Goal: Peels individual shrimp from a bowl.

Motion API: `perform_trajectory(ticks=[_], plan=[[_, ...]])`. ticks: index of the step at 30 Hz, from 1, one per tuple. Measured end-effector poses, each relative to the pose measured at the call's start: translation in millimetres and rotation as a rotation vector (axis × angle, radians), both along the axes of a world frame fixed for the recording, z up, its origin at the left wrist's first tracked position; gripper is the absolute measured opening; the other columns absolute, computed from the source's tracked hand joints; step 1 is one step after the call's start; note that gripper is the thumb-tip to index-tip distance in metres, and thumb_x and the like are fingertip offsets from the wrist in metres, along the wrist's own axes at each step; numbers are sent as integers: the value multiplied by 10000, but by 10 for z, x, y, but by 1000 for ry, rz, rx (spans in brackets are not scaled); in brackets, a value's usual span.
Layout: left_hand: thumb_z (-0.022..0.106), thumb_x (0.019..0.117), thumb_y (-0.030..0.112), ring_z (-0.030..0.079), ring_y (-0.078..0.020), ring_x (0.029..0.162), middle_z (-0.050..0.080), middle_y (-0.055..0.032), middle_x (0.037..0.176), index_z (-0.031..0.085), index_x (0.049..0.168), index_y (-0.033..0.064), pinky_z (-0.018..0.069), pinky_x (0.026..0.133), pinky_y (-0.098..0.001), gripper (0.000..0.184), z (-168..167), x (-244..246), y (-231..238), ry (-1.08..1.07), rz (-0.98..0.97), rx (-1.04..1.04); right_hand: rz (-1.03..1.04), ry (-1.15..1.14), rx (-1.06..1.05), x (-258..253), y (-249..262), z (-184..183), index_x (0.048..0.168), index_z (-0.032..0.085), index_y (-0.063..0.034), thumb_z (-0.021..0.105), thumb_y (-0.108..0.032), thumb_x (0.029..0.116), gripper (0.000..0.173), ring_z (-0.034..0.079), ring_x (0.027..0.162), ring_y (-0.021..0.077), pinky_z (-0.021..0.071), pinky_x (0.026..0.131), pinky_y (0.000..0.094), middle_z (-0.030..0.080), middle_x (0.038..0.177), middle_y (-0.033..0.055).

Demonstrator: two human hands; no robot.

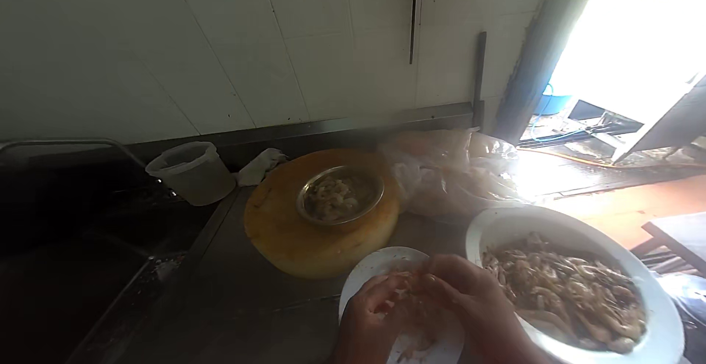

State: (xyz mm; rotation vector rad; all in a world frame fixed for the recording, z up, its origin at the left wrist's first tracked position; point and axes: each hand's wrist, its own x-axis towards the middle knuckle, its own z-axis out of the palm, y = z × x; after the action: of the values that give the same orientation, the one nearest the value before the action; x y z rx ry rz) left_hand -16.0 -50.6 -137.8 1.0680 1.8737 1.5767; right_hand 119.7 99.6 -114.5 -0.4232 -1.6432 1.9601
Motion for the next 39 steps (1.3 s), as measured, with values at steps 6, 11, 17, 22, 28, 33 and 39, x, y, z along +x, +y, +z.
perform_trajectory(ticks=[6, 11, 17, 22, 28, 33, 39], plan=[[718, 949, 81, 729, -219, 955, 740, -131, 1076, 765, 1096, -11, 633, 858, -345, 180, -32, 200, 91, -161, 137, 292, -54, 61, 169, -27, -108, -213, 1069, 748, -15, 717, -155, 979, 169, 739, 870, 246, 671, 760, 396, 734, 1025, 117], [646, 985, 59, 744, -219, 872, 748, -144, 1020, 732, 1077, -46, 645, 788, -351, 164, -8, 312, 72, -202, 157, 284, -129, 127, -182, -33, -222, -229, 1037, 724, 49, 704, -123, 978, 184, 739, 857, 271, 652, 787, 425, 731, 970, 198], [638, 992, 71, 741, -254, 838, 734, -163, 1042, 730, 1072, -50, 655, 761, -379, 172, 76, 256, 3, -234, 193, 274, -294, 166, -271, -30, -124, -106, 988, 725, 48, 709, -117, 966, 167, 716, 793, 256, 649, 758, 428, 706, 897, 182], [739, 930, 68, 730, -246, 888, 721, -150, 1075, 767, 1099, 5, 654, 788, -361, 183, -12, 114, -32, -85, 197, 387, -35, -238, 238, 40, 9, -176, 1088, 754, -107, 779, -305, 929, 256, 748, 769, 164, 665, 696, 342, 767, 919, 15], [752, 913, 63, 703, -164, 1047, 723, -68, 1123, 779, 1116, 96, 623, 912, -313, 208, -153, 207, 10, 431, 218, 396, 133, -37, -216, -28, -173, -49, 1157, 708, 22, 723, -145, 967, 254, 745, 906, 280, 656, 798, 447, 739, 1029, 172], [717, 933, 62, 697, -174, 1093, 727, -85, 1150, 767, 1131, 82, 608, 949, -328, 206, -189, 258, -1, 535, 201, 380, 80, -17, -317, -9, -189, -68, 1092, 731, 37, 764, -85, 903, 228, 745, 863, 257, 651, 779, 409, 743, 971, 181], [762, 902, 57, 721, -187, 1042, 735, -104, 1126, 772, 1102, 33, 637, 896, -321, 202, -137, 339, -15, 397, 181, 382, 55, -25, -351, 19, -182, -51, 998, 746, 46, 785, -73, 866, 182, 753, 797, 265, 659, 750, 419, 744, 898, 193]])
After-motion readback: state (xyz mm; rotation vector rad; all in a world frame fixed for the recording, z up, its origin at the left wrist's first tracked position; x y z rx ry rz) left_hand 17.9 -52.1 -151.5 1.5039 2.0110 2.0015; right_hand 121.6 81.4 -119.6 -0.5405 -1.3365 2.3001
